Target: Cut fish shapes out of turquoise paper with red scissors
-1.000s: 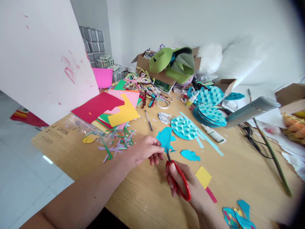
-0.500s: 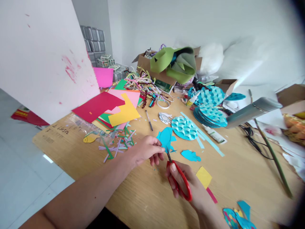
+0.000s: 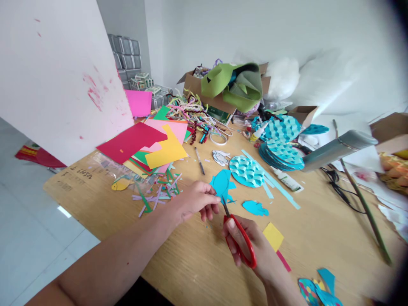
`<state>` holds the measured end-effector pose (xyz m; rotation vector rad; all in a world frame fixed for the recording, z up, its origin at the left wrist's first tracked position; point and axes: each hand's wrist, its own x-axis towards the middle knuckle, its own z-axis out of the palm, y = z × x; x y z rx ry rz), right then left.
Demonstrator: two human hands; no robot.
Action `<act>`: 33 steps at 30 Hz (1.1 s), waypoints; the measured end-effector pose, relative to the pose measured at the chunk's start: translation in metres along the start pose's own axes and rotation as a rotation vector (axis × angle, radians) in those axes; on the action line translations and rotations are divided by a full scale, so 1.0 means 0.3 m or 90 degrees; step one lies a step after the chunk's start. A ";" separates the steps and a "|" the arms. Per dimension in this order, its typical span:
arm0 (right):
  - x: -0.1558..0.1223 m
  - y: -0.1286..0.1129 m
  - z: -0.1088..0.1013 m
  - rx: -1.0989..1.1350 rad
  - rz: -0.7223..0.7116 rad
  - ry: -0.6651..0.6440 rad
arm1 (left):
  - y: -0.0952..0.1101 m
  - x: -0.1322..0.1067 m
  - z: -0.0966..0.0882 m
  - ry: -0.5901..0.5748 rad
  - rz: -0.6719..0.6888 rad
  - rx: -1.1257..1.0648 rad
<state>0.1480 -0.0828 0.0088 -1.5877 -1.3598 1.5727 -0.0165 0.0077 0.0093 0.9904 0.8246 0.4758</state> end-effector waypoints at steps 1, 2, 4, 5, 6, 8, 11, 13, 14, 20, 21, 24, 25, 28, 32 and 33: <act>0.000 0.000 0.000 0.001 0.001 0.000 | 0.000 0.000 0.000 0.000 0.000 -0.001; 0.001 0.000 0.000 0.003 0.003 -0.002 | 0.001 -0.001 0.000 0.000 0.000 -0.002; 0.000 0.000 -0.001 0.008 0.003 -0.003 | 0.003 -0.002 0.001 0.001 -0.001 -0.001; 0.000 0.001 -0.001 0.011 0.001 -0.003 | 0.004 -0.003 0.002 0.002 -0.002 0.001; -0.001 0.002 -0.001 0.013 -0.001 -0.003 | 0.005 -0.003 0.003 0.002 -0.003 0.003; -0.001 0.005 -0.002 0.016 -0.007 -0.006 | 0.006 -0.004 0.005 0.000 -0.003 0.009; -0.001 0.008 -0.002 0.022 -0.008 -0.013 | 0.007 -0.003 0.005 -0.004 0.000 0.018; 0.000 0.007 -0.001 0.023 -0.006 -0.017 | 0.006 -0.002 0.003 -0.007 0.001 0.022; 0.000 0.006 -0.001 0.023 -0.006 -0.017 | 0.005 -0.002 0.002 -0.007 0.000 0.023; -0.002 0.001 0.001 0.018 0.001 -0.004 | 0.001 -0.001 -0.002 -0.007 -0.002 0.010; -0.002 0.002 0.001 0.017 0.006 -0.002 | 0.002 -0.001 -0.001 -0.006 -0.001 0.008; -0.001 0.004 0.000 0.019 0.016 0.000 | 0.005 -0.003 0.000 -0.003 -0.003 0.007; -0.001 0.004 -0.001 0.020 0.015 -0.001 | 0.006 -0.004 0.000 -0.002 -0.005 0.008; 0.001 0.003 -0.003 0.022 0.013 0.001 | 0.005 -0.004 0.000 -0.003 -0.004 0.009; 0.002 -0.001 -0.005 0.027 0.019 0.005 | 0.000 -0.001 0.001 -0.002 0.009 0.009; 0.002 -0.002 -0.005 0.028 0.019 0.007 | -0.001 -0.001 0.001 0.000 0.013 0.010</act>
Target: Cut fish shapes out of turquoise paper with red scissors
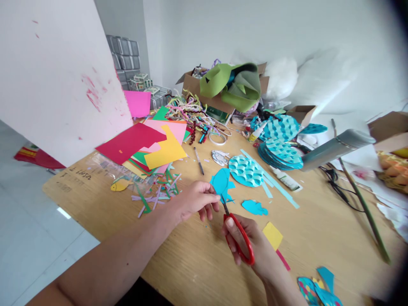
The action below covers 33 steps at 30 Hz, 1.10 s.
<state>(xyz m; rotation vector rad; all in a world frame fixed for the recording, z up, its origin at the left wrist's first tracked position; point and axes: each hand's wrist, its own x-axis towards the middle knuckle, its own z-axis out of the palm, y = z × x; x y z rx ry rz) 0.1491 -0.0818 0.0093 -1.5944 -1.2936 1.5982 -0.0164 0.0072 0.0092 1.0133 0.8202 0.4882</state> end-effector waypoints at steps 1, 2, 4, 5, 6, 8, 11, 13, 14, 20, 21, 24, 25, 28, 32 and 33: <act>-0.001 -0.001 0.000 0.000 -0.001 0.000 | 0.000 0.000 0.000 0.003 0.004 0.002; -0.001 -0.001 0.000 -0.002 -0.002 0.001 | 0.000 0.000 0.000 0.007 0.008 0.004; -0.002 -0.001 0.001 -0.006 -0.006 0.001 | 0.002 -0.001 0.001 0.018 0.012 0.014; -0.002 -0.001 0.001 -0.009 -0.009 -0.001 | 0.003 -0.002 0.001 0.020 0.013 0.021; -0.001 -0.001 0.002 -0.011 -0.012 -0.004 | 0.004 -0.002 0.002 0.022 0.014 0.027; -0.001 0.000 0.003 -0.013 -0.018 -0.012 | 0.005 -0.001 0.002 0.021 0.016 0.036; -0.001 -0.001 0.005 -0.013 -0.019 -0.023 | 0.005 -0.001 0.003 0.009 0.017 0.044; -0.002 -0.001 0.006 -0.012 -0.016 -0.024 | 0.003 -0.001 0.002 0.003 0.016 0.046; -0.003 -0.001 0.006 -0.012 -0.014 -0.025 | 0.002 -0.001 0.002 0.003 0.016 0.047; -0.002 0.001 0.002 -0.017 -0.022 -0.024 | -0.004 -0.001 0.003 0.007 0.030 0.038; -0.002 0.001 0.001 -0.017 -0.024 -0.022 | -0.004 0.000 0.004 0.008 0.029 0.034; -0.002 0.004 0.001 -0.018 -0.022 -0.018 | -0.004 0.000 0.004 0.011 0.025 0.025; -0.002 0.005 0.001 -0.018 -0.021 -0.016 | -0.004 0.000 0.004 0.010 0.026 0.024; -0.002 0.005 0.003 -0.015 -0.015 -0.012 | -0.005 0.000 0.002 0.005 0.028 0.022; -0.003 0.002 0.005 -0.013 -0.017 -0.016 | -0.006 0.000 0.000 0.003 0.029 0.019; -0.003 0.002 0.005 -0.011 -0.020 -0.018 | -0.006 0.000 0.000 0.003 0.030 0.018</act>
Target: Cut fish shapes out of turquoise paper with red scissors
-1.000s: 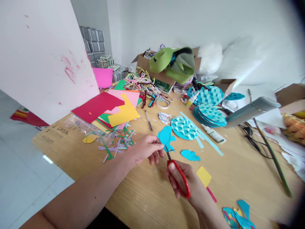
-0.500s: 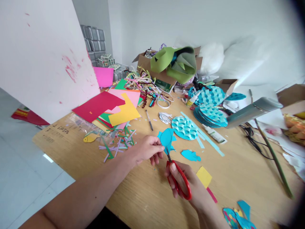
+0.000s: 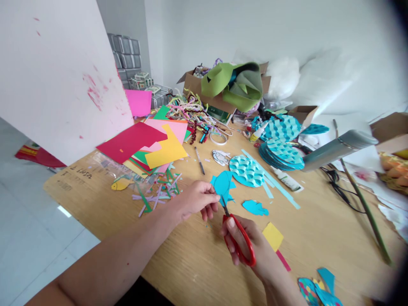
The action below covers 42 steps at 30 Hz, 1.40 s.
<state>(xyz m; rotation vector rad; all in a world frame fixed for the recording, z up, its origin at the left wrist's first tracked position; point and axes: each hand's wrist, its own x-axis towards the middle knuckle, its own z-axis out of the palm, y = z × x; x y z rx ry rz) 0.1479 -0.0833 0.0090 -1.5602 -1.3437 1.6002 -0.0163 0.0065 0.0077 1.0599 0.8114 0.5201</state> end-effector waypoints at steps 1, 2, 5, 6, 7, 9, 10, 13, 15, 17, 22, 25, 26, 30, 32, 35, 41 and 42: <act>0.000 0.000 0.000 0.001 -0.003 -0.002 | 0.000 0.000 0.000 -0.001 -0.001 -0.001; 0.000 0.000 -0.001 0.001 -0.004 -0.004 | -0.001 0.000 0.000 -0.001 -0.002 -0.001; 0.000 0.001 -0.003 -0.007 -0.005 -0.002 | -0.002 0.001 0.000 -0.004 -0.003 0.000; 0.001 0.001 -0.003 -0.009 -0.004 -0.001 | -0.002 0.002 0.000 -0.003 -0.003 0.001; 0.001 0.001 -0.003 -0.010 -0.001 0.000 | -0.002 0.002 0.001 -0.002 -0.004 0.002; 0.002 0.000 -0.003 -0.008 0.005 0.002 | -0.002 0.002 0.001 0.002 -0.005 0.002; 0.003 0.000 -0.002 -0.008 0.008 0.006 | -0.002 0.003 0.001 0.003 -0.005 0.001; 0.003 -0.001 0.000 -0.003 0.015 0.013 | -0.003 0.003 0.001 0.003 -0.005 -0.004; 0.003 -0.002 0.000 0.001 0.018 0.012 | -0.006 0.003 -0.001 0.002 -0.006 -0.009; 0.003 -0.002 0.000 0.003 0.015 0.007 | -0.008 0.003 -0.002 0.003 -0.007 -0.013; 0.003 0.003 0.000 0.002 0.012 0.001 | -0.008 0.001 0.000 0.001 -0.020 -0.024; 0.004 0.006 0.001 0.002 0.014 0.003 | -0.003 0.002 0.004 0.000 -0.033 -0.029; 0.004 0.007 0.001 0.002 0.015 0.003 | -0.002 0.002 0.005 0.000 -0.037 -0.029; 0.005 0.007 0.001 0.004 0.009 0.001 | 0.002 0.002 0.007 0.005 -0.044 -0.029; 0.006 0.005 0.001 0.008 0.009 0.003 | 0.003 0.001 0.007 0.006 -0.044 -0.030; 0.005 0.002 0.001 0.016 0.010 0.008 | 0.004 -0.001 0.008 0.009 -0.045 -0.034; 0.004 0.002 0.002 0.029 0.006 0.005 | 0.004 -0.001 0.008 0.008 -0.046 -0.039; 0.004 0.002 0.002 0.030 0.007 0.005 | 0.003 -0.001 0.008 0.008 -0.047 -0.040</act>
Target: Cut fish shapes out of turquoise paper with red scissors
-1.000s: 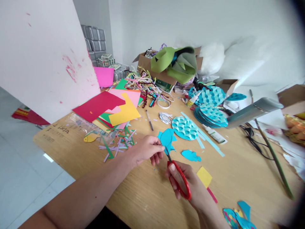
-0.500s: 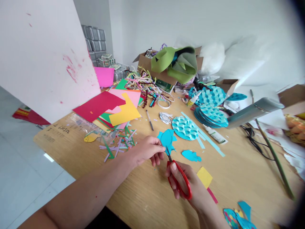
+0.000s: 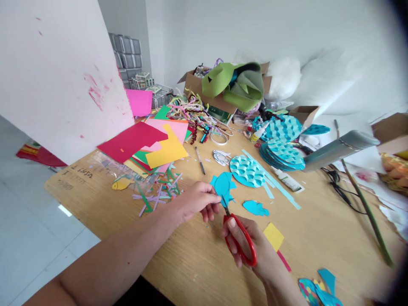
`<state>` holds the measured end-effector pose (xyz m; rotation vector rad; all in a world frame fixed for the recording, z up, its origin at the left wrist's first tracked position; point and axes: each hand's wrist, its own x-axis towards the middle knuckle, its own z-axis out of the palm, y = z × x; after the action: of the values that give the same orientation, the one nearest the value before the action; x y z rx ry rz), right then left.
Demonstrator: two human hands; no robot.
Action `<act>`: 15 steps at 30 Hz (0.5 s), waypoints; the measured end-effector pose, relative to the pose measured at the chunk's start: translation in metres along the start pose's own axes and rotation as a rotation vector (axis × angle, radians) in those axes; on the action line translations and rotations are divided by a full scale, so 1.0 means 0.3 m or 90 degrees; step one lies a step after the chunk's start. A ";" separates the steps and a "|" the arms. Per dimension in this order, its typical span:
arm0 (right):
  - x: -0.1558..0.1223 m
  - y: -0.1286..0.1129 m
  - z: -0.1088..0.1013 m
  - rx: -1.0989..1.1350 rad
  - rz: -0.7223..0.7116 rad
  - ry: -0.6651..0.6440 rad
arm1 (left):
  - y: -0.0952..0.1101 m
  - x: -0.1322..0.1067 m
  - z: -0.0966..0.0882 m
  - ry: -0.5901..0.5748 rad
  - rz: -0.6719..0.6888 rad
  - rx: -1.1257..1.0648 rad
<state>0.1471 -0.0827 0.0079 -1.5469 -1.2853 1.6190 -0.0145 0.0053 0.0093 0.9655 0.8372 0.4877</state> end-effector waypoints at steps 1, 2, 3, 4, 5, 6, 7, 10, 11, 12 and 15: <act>0.000 0.000 0.000 0.003 0.003 0.000 | 0.000 0.000 0.000 0.000 -0.001 -0.001; 0.000 0.000 0.000 0.005 0.007 0.001 | -0.001 0.001 0.000 0.000 -0.002 -0.001; -0.001 0.000 0.000 0.006 0.009 0.001 | -0.001 0.001 0.001 0.002 -0.003 -0.001; -0.002 -0.001 0.000 0.006 0.010 0.001 | 0.000 0.001 0.001 0.002 -0.003 -0.001; -0.002 -0.001 -0.001 0.007 0.012 0.000 | 0.000 0.000 0.002 0.003 -0.003 0.001; -0.003 -0.001 -0.001 0.007 0.013 -0.002 | 0.001 -0.001 0.003 0.004 -0.004 0.003; -0.003 0.000 -0.002 0.007 0.013 -0.003 | 0.002 -0.002 0.004 0.005 -0.005 0.005; -0.003 0.001 -0.003 0.005 0.007 -0.009 | 0.007 -0.006 0.005 0.012 0.000 0.017; -0.002 0.001 -0.003 0.004 0.003 -0.012 | 0.009 -0.007 0.005 0.019 0.009 0.022; -0.002 0.000 -0.001 0.002 0.001 -0.012 | 0.010 -0.008 0.004 0.032 0.022 0.028; -0.001 -0.005 0.005 -0.009 0.006 -0.009 | 0.013 -0.007 0.001 0.092 0.082 0.040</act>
<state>0.1455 -0.0827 0.0092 -1.5550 -1.3013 1.6322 -0.0154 0.0057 0.0137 1.0562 0.9281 0.6516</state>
